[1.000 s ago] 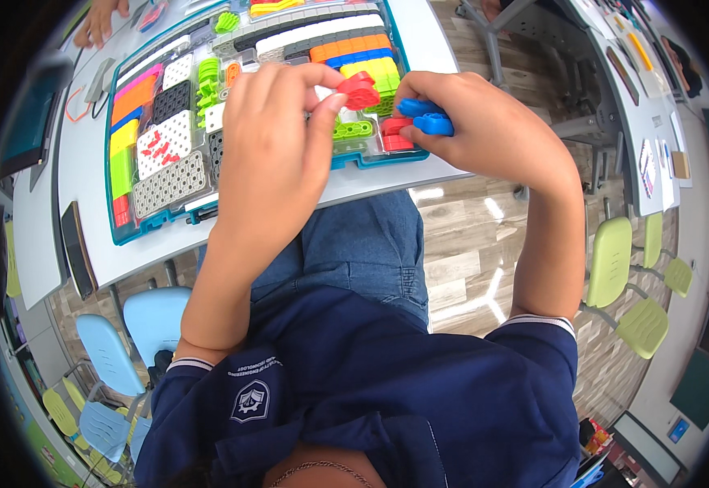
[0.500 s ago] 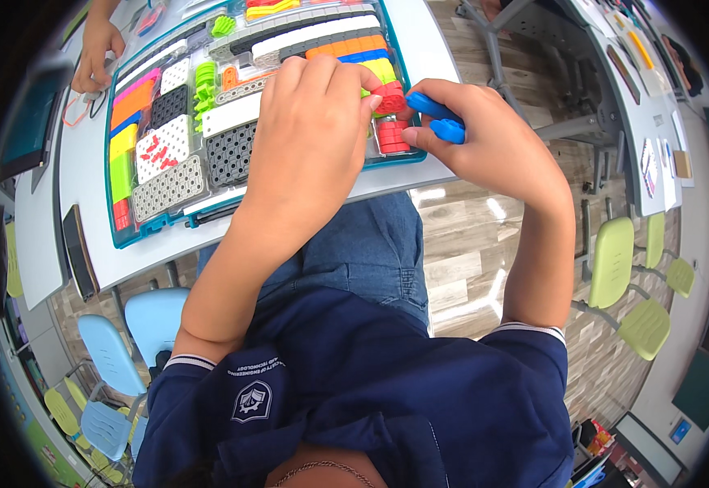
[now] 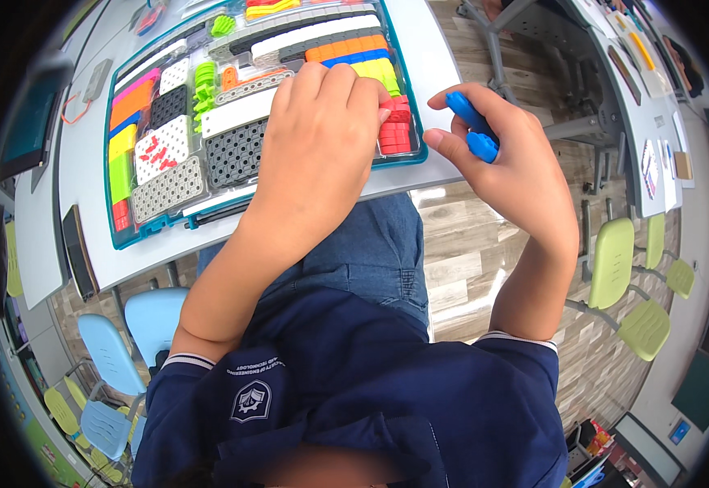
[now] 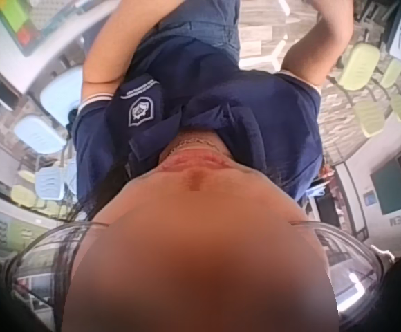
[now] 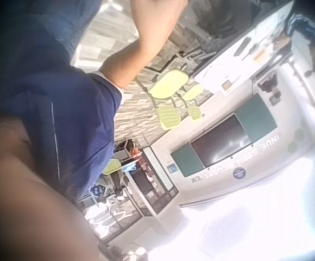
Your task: The person uses a blue plastic tool to remove small red pins from white and black perforated boards inside a teal educational kit. They then place the boards and pins back into their designated compartments within the kit.
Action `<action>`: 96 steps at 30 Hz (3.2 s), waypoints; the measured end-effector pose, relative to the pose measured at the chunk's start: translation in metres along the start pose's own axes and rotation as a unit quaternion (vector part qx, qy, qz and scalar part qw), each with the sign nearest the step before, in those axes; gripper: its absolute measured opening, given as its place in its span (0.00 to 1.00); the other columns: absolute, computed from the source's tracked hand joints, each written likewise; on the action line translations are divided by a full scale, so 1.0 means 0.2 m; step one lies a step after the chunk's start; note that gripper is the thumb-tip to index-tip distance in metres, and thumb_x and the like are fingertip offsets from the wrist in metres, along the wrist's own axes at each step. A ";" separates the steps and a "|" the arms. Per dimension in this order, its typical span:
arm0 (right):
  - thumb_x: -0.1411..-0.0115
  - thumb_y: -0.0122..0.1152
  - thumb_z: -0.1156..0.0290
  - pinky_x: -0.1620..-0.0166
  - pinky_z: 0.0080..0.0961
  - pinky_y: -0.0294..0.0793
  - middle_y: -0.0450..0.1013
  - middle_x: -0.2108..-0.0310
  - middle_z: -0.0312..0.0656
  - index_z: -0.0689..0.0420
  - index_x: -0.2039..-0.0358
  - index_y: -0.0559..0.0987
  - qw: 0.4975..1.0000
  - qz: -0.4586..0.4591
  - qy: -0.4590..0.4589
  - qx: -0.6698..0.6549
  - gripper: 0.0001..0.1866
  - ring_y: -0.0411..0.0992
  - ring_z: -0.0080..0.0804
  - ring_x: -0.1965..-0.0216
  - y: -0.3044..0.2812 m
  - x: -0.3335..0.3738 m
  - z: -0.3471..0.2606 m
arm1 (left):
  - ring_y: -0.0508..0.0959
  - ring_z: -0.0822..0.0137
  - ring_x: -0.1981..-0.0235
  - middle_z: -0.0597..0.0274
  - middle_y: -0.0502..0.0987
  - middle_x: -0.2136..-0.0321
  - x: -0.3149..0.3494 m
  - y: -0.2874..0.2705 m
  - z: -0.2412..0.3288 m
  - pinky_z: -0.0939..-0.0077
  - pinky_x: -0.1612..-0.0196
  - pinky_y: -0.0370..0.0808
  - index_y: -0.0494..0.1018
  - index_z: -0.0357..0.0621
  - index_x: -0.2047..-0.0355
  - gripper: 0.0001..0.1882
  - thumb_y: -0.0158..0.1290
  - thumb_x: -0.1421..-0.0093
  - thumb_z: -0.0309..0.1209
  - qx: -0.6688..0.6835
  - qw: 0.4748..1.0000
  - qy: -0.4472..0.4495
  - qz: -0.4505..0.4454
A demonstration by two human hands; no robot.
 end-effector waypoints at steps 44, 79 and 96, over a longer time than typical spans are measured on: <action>0.39 0.68 0.54 0.67 0.32 0.72 0.76 0.79 0.46 0.69 0.61 0.83 0.991 0.103 0.079 -0.036 0.25 0.72 0.29 0.75 0.12 -0.44 0.08 | 0.73 0.62 0.39 0.47 0.73 0.41 0.76 -0.49 -1.02 0.69 0.36 0.70 0.68 0.36 0.41 0.17 0.48 0.25 0.31 0.424 0.710 -0.445 0.343; 0.63 0.79 0.62 0.53 0.34 0.81 0.83 0.55 0.45 0.55 0.58 0.86 0.954 0.042 0.014 0.298 0.28 0.82 0.38 0.55 0.50 -2.00 -0.36 | 0.77 0.71 0.54 0.57 0.80 0.54 0.89 -0.46 -1.11 0.74 0.48 0.73 0.75 0.37 0.49 0.12 0.49 0.27 0.30 0.343 0.750 -0.454 0.336; 0.50 0.78 0.69 0.63 0.22 0.71 0.80 0.64 0.37 0.57 0.67 0.77 0.959 0.056 -0.266 0.076 0.16 0.68 0.23 0.68 -0.08 -0.95 -0.17 | 0.82 0.58 0.56 0.53 0.83 0.58 0.02 -0.62 -0.77 0.68 0.50 0.75 0.79 0.33 0.54 0.18 0.56 0.31 0.39 0.056 0.967 -0.126 0.216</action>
Point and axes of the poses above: each hand's wrist, its own x-axis away from the middle knuckle, its own y-axis out of the palm, z = x × y, the point moved 6 cm from there along -x, towards the middle knuckle
